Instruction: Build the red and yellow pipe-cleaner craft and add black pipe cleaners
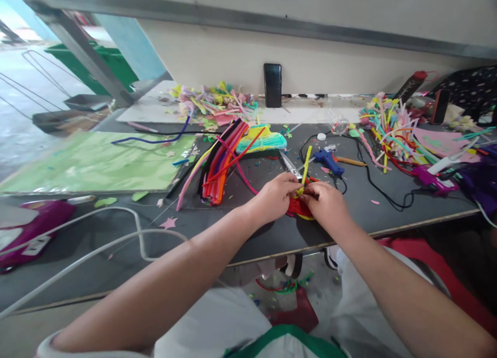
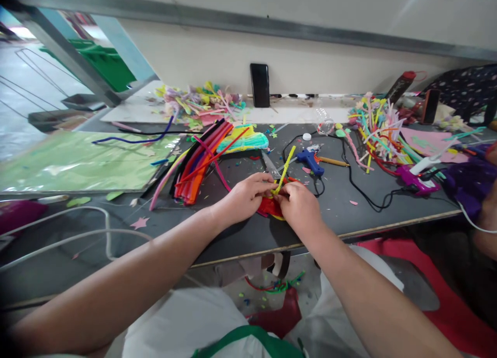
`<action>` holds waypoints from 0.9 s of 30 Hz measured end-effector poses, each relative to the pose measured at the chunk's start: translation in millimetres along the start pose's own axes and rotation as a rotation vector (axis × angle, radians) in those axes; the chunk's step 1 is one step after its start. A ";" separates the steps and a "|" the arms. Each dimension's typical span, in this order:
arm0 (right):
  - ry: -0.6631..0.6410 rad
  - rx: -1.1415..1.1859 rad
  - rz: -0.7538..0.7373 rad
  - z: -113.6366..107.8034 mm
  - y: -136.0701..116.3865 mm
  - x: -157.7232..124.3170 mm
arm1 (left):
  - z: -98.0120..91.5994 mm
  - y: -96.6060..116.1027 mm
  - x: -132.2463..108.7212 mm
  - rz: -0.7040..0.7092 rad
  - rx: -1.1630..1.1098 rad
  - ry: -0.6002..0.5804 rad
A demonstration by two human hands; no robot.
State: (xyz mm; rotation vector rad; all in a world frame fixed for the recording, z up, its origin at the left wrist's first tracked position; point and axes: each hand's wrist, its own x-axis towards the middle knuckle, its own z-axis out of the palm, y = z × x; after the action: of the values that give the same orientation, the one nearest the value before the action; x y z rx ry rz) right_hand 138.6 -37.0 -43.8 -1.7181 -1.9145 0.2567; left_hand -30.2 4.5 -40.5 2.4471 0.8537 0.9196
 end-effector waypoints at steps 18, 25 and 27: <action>-0.091 -0.066 0.033 -2.3 -1.0 13.8 | -3.9 19.4 -2.7 0.013 0.190 -0.207; -0.194 -0.015 0.181 -9.6 -0.6 32.4 | -9.6 27.8 -1.7 0.020 0.264 -0.281; -0.229 -0.016 0.207 -11.3 -0.9 38.0 | -10.3 29.1 -1.9 0.009 0.285 -0.301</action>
State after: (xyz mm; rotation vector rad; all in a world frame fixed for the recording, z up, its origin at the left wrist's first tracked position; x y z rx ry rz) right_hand 142.4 -2.9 -23.8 -1.9716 -1.8981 0.5383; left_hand -26.7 -16.8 -18.4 2.7380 0.9152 0.4362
